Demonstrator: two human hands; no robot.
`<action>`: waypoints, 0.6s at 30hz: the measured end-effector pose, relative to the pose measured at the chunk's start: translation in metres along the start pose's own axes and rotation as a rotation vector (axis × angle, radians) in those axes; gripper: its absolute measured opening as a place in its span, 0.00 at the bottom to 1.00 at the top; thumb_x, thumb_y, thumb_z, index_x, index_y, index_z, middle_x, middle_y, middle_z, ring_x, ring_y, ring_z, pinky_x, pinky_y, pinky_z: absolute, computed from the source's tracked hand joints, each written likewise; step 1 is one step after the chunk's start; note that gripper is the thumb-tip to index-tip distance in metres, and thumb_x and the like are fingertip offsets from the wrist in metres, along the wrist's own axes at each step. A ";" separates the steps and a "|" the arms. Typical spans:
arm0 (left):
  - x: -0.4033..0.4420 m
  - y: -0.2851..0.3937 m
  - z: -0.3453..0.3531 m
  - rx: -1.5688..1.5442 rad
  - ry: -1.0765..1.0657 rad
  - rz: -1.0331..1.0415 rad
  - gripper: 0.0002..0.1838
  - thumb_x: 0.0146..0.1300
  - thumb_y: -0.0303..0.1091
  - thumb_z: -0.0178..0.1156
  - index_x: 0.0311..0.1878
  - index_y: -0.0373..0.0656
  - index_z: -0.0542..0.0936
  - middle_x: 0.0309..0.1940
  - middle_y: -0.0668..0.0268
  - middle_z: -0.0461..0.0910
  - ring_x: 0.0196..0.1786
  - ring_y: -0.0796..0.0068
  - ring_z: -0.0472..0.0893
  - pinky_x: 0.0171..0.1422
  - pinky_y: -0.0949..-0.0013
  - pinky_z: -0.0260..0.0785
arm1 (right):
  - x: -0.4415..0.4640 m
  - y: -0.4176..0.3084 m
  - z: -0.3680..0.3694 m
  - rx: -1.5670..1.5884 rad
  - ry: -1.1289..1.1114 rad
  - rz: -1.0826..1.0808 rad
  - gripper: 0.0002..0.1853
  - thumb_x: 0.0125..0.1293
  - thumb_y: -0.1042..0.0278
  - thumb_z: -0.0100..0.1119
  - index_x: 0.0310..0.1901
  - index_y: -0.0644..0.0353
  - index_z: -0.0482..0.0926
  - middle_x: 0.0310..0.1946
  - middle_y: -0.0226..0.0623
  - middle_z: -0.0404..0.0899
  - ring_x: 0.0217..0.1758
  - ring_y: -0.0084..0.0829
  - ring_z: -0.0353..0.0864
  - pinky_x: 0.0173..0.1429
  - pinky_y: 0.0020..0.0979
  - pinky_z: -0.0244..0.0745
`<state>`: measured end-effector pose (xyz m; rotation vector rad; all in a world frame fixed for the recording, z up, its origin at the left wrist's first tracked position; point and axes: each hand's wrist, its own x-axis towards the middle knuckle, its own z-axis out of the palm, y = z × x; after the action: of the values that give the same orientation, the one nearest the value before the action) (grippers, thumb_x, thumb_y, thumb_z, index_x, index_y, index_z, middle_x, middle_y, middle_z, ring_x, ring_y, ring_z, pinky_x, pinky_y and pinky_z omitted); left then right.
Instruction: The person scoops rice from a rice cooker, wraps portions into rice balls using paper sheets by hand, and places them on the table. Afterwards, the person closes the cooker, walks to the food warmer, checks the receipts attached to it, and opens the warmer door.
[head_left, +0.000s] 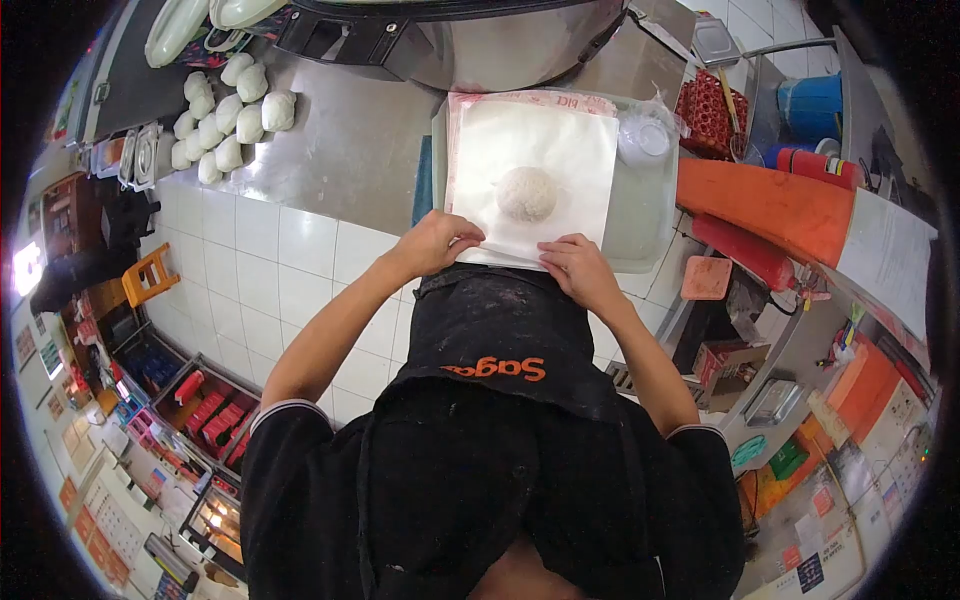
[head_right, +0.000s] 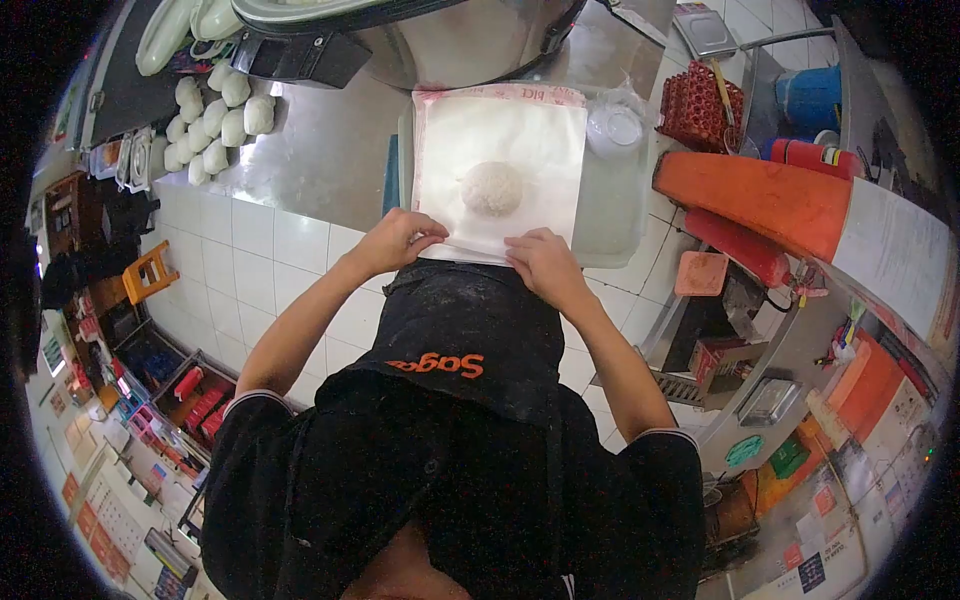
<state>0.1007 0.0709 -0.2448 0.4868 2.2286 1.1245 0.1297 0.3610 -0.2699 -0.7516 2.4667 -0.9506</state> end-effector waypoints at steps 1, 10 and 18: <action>0.001 -0.001 0.001 0.012 0.012 0.013 0.07 0.62 0.25 0.63 0.42 0.35 0.85 0.38 0.53 0.86 0.41 0.56 0.85 0.49 0.61 0.77 | 0.000 -0.001 0.000 0.000 0.001 0.001 0.10 0.61 0.67 0.64 0.43 0.61 0.86 0.48 0.35 0.85 0.51 0.39 0.78 0.58 0.37 0.74; 0.005 0.009 -0.003 0.125 0.138 0.212 0.13 0.62 0.27 0.61 0.50 0.40 0.82 0.43 0.55 0.84 0.47 0.54 0.82 0.52 0.58 0.75 | -0.005 -0.007 0.000 -0.050 0.116 0.151 0.08 0.62 0.67 0.63 0.39 0.59 0.85 0.38 0.39 0.85 0.43 0.42 0.82 0.50 0.40 0.76; 0.003 -0.004 0.018 0.454 -0.060 0.138 0.16 0.51 0.27 0.63 0.45 0.53 0.84 0.37 0.61 0.83 0.47 0.55 0.82 0.50 0.53 0.74 | -0.007 0.010 0.010 -0.092 0.093 0.127 0.07 0.60 0.66 0.64 0.33 0.60 0.82 0.33 0.43 0.81 0.39 0.46 0.79 0.46 0.44 0.74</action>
<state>0.1100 0.0806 -0.2576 0.8581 2.4272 0.6475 0.1367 0.3670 -0.2827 -0.5835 2.6189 -0.8483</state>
